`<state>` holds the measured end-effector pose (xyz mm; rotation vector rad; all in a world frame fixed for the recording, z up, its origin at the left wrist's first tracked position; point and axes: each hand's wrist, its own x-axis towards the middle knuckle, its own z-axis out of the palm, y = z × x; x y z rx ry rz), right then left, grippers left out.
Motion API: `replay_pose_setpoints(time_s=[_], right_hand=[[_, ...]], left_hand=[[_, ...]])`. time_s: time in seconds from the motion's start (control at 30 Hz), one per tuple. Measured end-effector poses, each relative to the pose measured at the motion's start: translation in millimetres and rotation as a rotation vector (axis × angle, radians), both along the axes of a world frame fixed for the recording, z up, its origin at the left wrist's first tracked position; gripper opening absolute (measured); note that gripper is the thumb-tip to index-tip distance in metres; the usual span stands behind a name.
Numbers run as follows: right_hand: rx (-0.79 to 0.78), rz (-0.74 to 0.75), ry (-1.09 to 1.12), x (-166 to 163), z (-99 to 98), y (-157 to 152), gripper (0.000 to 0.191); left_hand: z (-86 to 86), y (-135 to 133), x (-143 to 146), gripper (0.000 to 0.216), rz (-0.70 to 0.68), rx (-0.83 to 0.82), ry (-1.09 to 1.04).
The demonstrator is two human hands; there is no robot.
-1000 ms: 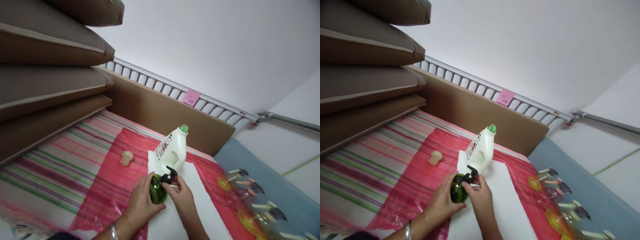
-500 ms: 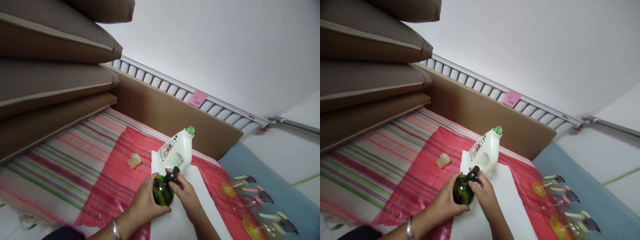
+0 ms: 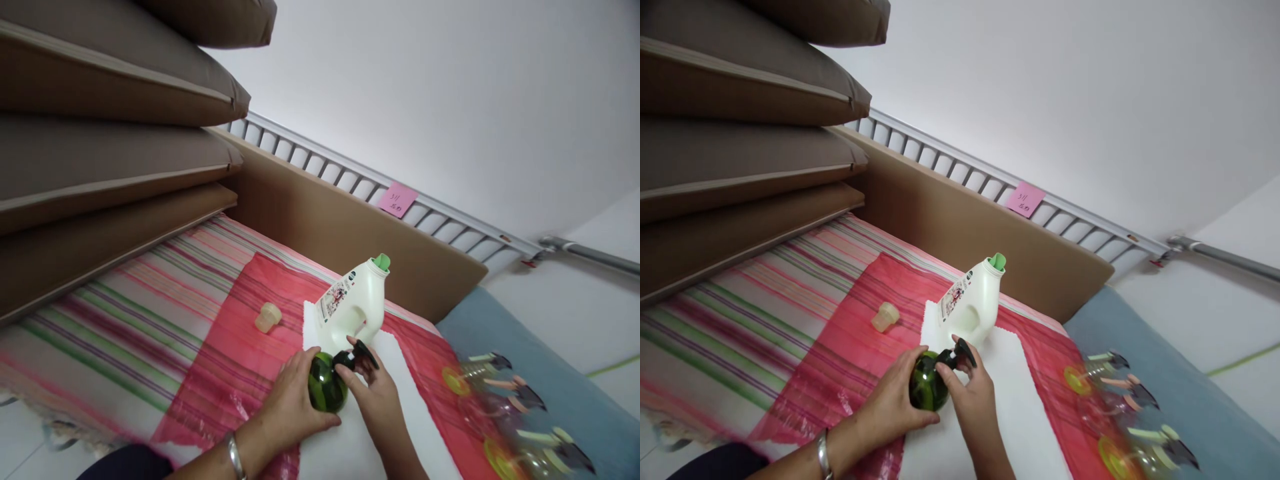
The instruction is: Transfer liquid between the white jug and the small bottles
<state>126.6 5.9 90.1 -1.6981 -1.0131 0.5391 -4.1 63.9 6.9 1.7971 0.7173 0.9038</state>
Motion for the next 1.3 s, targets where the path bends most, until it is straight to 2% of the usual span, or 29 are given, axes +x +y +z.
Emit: replay_pose_setpoints(time_s=[0.13,0.2,0.33,0.4,0.5,0.57,0.63,0.7,0.73,0.8,0.87,0.93,1.03,1.1,1.17,1.3], right_hand=[[0.051,0.119,0.171,-1,-0.2,-1,0.076],[0.053,0.092,0.15,-2,-2.7,0,0.077],[0.086,0.01,0.076,-4,-3.2,5,0.063],[0.177,-0.035,0.084,-5,7.9,8,0.063],[0.363,-0.166,0.057,-4,37.4,10,0.066],[0.473,-0.231,0.044,0,55.2,11,0.062],[0.553,-0.258,0.061,5,62.5,11,0.053],[0.507,-0.244,0.123,7,55.0,12,0.044],[0.431,-0.214,0.172,5,45.8,13,0.042],[0.207,-0.11,0.291,-7,19.1,18,0.041],[0.034,-0.012,0.381,-27,-13.2,26,0.041],[-0.073,0.041,0.455,-49,-43.3,37,0.038],[-0.169,0.087,0.519,-66,-72.0,57,0.037],[-0.22,0.098,0.502,-65,-76.9,66,0.04],[-0.238,0.067,0.429,-56,-70.8,65,0.041],[-0.088,-0.098,0.214,-17,-32.8,34,0.037]], left_hand=[[4.6,3,-3,0.099,0.013,-0.012,-0.002],[6.0,4,-4,0.098,0.036,-0.011,-0.007],[4.1,3,-3,0.097,0.042,0.01,-0.032],[3.9,5,-4,0.096,0.044,0.013,-0.036],[10.8,23,-14,0.087,0.082,0.056,-0.08],[20.2,44,-28,0.077,0.182,0.102,-0.148],[30.5,69,-45,0.075,0.39,0.103,-0.21],[38.6,89,-62,0.079,0.618,0.094,-0.253],[41.4,95,-69,0.08,0.714,0.092,-0.278],[45.0,100,-76,0.08,0.814,0.087,-0.343],[47.4,97,-76,0.08,0.804,0.072,-0.405],[49.7,90,-72,0.079,0.759,0.062,-0.437],[52.6,81,-66,0.08,0.717,0.072,-0.417],[53.1,79,-63,0.082,0.697,0.079,-0.392],[51.5,78,-61,0.082,0.667,0.085,-0.37],[40.4,70,-49,0.082,0.56,0.071,-0.344]])
